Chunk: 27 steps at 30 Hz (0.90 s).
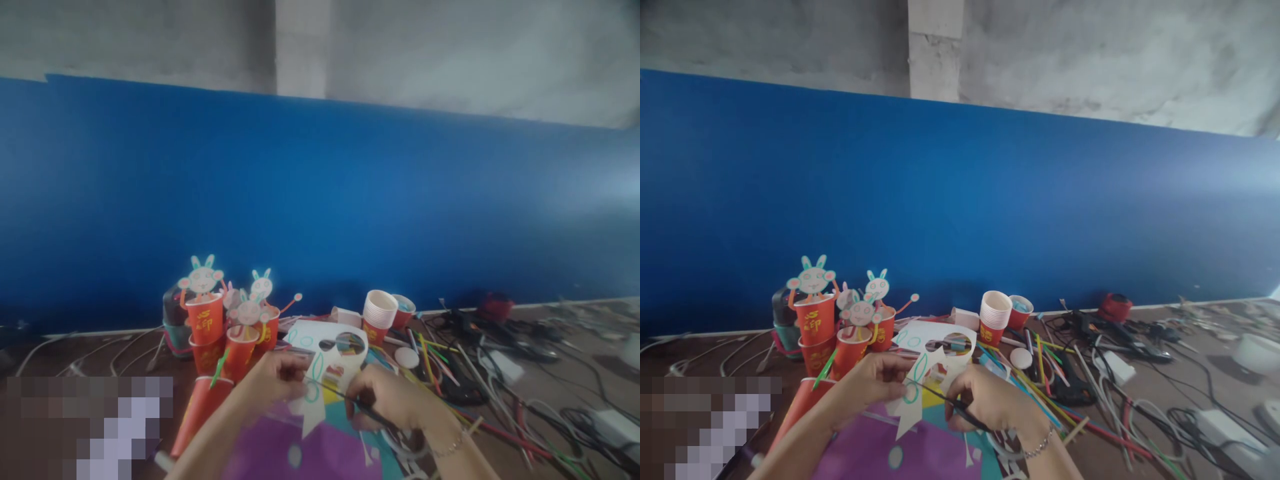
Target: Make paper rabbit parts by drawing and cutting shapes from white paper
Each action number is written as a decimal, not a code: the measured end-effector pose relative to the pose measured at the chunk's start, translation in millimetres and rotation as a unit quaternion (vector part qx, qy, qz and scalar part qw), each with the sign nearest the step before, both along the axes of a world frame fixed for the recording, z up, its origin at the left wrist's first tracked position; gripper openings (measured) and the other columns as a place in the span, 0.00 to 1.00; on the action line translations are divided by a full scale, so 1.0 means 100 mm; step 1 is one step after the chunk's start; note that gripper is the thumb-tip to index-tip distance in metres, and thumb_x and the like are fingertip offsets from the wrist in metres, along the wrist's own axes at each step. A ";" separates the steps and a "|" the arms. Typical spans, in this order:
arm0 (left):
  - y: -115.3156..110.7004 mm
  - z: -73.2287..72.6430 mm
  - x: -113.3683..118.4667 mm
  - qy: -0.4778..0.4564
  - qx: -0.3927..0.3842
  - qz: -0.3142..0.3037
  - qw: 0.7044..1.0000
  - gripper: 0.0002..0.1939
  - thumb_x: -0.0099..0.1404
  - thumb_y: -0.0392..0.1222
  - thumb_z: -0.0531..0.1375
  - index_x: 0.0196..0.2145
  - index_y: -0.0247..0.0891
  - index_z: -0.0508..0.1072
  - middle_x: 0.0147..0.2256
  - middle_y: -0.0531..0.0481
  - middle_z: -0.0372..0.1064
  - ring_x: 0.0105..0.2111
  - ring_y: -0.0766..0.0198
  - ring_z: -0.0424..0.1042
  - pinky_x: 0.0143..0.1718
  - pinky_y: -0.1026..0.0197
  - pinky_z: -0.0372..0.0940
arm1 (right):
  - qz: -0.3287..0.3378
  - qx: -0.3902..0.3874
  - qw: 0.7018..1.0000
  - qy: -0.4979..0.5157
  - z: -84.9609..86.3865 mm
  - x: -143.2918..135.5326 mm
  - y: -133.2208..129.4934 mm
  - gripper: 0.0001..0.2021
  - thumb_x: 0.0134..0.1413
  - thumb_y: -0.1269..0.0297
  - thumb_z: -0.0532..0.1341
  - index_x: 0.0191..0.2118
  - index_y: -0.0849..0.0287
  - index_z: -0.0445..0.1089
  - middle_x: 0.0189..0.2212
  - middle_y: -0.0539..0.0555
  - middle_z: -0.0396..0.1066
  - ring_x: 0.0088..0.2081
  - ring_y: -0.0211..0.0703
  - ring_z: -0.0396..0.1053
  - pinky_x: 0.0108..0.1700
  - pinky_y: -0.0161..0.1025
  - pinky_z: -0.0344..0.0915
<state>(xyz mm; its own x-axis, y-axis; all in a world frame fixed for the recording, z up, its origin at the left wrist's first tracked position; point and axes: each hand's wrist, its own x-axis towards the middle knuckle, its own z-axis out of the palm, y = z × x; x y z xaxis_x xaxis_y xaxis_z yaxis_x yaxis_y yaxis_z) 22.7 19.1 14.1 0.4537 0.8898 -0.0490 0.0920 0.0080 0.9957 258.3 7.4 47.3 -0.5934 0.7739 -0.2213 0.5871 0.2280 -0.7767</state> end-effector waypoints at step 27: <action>-0.01 0.01 -0.06 0.049 0.068 0.005 0.996 0.17 0.46 0.38 0.66 0.37 0.35 0.80 0.35 0.47 0.68 0.26 0.68 0.61 0.26 0.64 0.55 | 0.012 -0.018 0.999 -0.038 -0.03 0.01 -0.02 0.08 0.36 0.72 0.62 0.28 0.63 0.78 0.16 0.44 0.61 0.20 0.31 0.55 0.21 0.28 0.50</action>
<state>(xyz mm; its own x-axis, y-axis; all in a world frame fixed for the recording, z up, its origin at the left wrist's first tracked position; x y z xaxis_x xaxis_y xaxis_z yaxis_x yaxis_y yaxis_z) 16.2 18.0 14.8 0.4435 0.8958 0.0282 0.1904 -0.1249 0.9737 258.8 5.3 44.5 -0.5926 0.7501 -0.2938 0.6392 0.2159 -0.7381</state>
